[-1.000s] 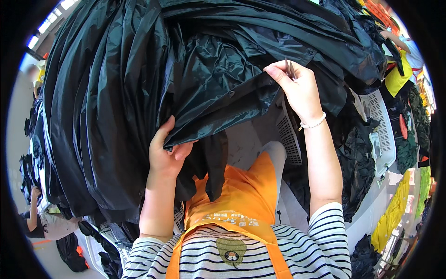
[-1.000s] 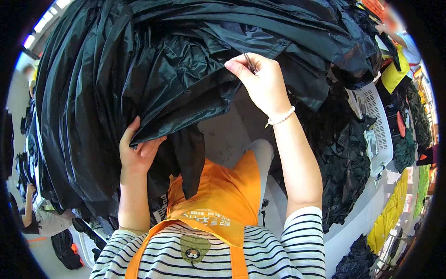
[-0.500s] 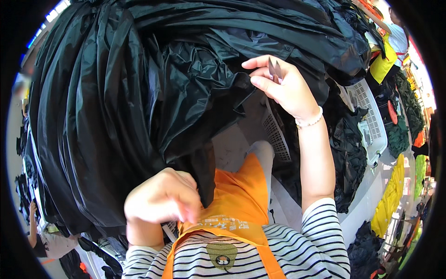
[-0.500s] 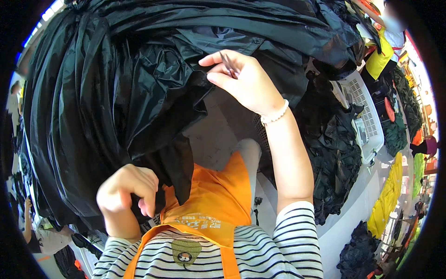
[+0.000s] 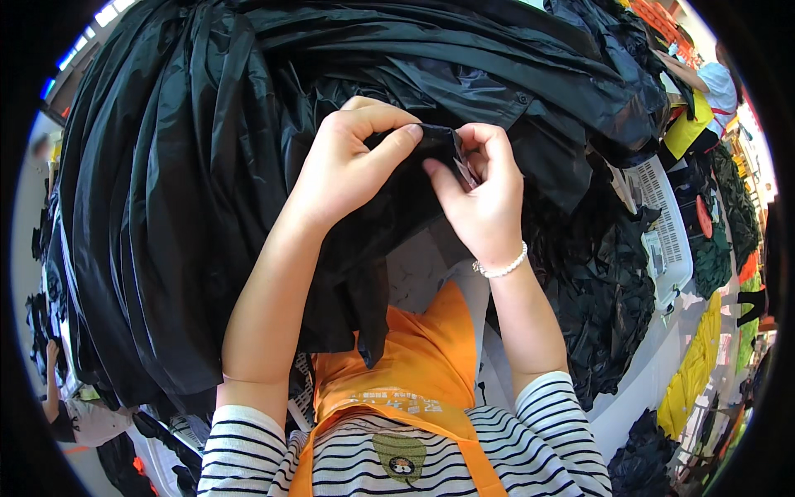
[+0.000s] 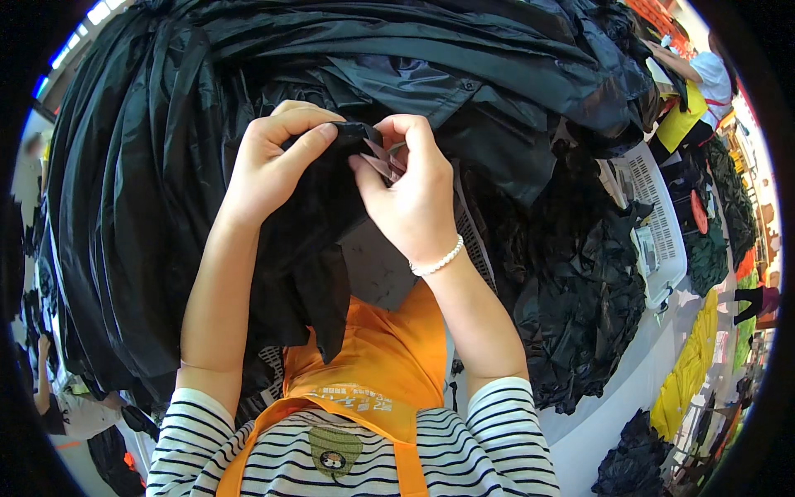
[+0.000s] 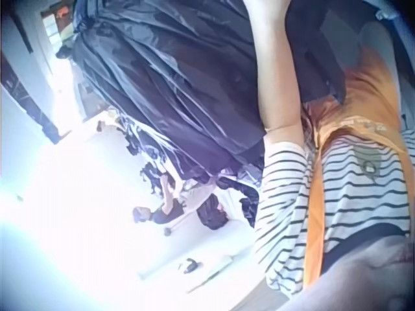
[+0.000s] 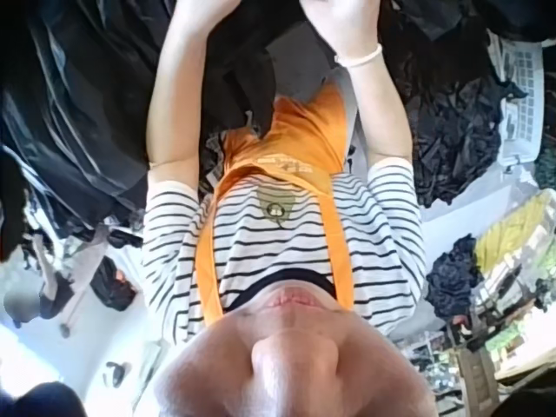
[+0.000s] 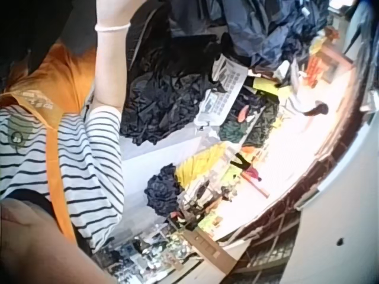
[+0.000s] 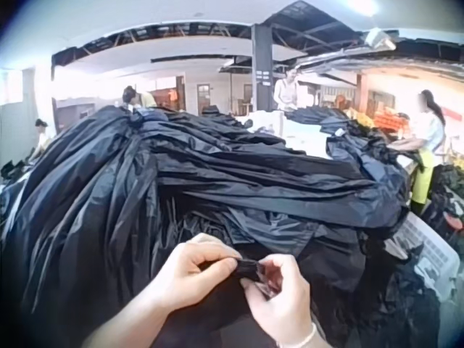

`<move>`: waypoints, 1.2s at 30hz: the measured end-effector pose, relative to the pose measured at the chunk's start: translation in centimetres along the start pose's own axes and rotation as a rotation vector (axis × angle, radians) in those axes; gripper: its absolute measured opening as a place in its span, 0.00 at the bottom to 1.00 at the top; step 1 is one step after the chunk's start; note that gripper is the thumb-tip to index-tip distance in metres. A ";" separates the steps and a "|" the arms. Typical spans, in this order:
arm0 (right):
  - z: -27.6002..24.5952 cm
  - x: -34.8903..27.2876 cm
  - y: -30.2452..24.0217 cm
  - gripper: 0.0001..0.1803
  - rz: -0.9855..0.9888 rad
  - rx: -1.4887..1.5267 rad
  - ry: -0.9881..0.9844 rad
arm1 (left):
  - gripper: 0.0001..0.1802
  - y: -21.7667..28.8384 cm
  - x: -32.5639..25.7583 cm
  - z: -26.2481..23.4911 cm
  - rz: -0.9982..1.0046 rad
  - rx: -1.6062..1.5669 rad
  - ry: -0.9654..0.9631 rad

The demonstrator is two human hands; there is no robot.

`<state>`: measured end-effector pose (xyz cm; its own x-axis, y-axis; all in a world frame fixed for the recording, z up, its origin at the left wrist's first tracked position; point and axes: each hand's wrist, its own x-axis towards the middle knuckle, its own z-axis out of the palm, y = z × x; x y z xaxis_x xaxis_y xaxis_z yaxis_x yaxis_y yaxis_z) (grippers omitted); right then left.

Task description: The person repeatedly picks up black fabric pieces from a large pile, uses small scissors to trim edges or threads, and places the pieces back on the pile. The hands and scissors are clearly visible throughout the process.

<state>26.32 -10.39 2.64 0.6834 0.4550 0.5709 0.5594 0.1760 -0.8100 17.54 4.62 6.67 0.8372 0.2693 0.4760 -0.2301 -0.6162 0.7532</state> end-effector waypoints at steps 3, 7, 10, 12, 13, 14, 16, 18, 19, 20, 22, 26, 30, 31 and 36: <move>-0.2 0.1 0.5 0.11 -0.008 0.208 -0.002 | 0.10 -0.5 0.0 -0.1 -0.089 -0.164 -0.008; -2.1 1.0 0.6 0.04 0.044 0.157 -0.290 | 0.11 -1.4 -0.1 -1.2 -0.281 -0.362 -0.065; -2.4 1.4 1.3 0.07 0.231 0.307 -0.437 | 0.11 -1.1 -0.1 -1.3 -0.329 -0.471 -0.098; -2.0 1.2 1.5 0.06 0.221 0.207 -0.347 | 0.11 -1.6 0.0 -0.8 -0.349 -0.333 -0.004; -1.7 1.0 1.4 0.05 0.219 0.157 -0.305 | 0.11 -1.6 0.0 -0.7 -0.362 -0.301 0.011; -1.3 0.9 0.9 0.06 0.117 0.102 -0.206 | 0.12 -1.6 0.0 -0.6 -0.375 -0.268 0.027; -1.5 0.9 -0.3 0.12 -0.139 -0.085 -0.111 | 0.13 -1.3 0.0 -0.7 -0.416 -0.209 0.032; -1.2 0.5 -0.7 0.13 -0.183 -0.156 -0.139 | 0.14 -1.2 -0.1 -0.4 -0.422 -0.195 0.033; -0.9 0.4 -0.5 0.13 -0.188 -0.172 -0.150 | 0.15 -1.4 0.0 -0.2 -0.397 -0.210 0.042; -0.6 0.3 -0.1 0.11 -0.210 -0.202 -0.128 | 0.16 -1.6 0.0 0.1 -0.372 -0.225 0.051; -0.7 0.4 0.0 0.06 -0.129 -0.138 -0.186 | 0.15 -1.8 0.0 0.4 -0.363 -0.286 0.023; -1.3 0.9 0.3 0.05 0.081 -0.038 -0.255 | 0.12 -1.6 -0.1 0.2 -0.326 -0.246 -0.087; -1.1 1.2 -0.5 0.04 0.080 -0.079 -0.252 | 0.09 -0.9 -0.3 -0.1 -0.247 -0.171 -0.185; -1.0 1.3 -0.3 0.04 0.071 -0.093 -0.259 | 0.09 -0.7 -0.4 -0.1 -0.196 -0.142 -0.207; -0.8 1.5 -0.2 0.07 0.039 -0.120 -0.262 | 0.10 -1.2 -0.1 0.0 -0.034 -0.016 -0.216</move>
<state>27.58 -10.41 3.77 0.5700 0.6719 0.4729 0.5971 0.0566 -0.8002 17.72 5.30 5.70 0.9310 0.1235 0.3434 -0.2066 -0.5974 0.7749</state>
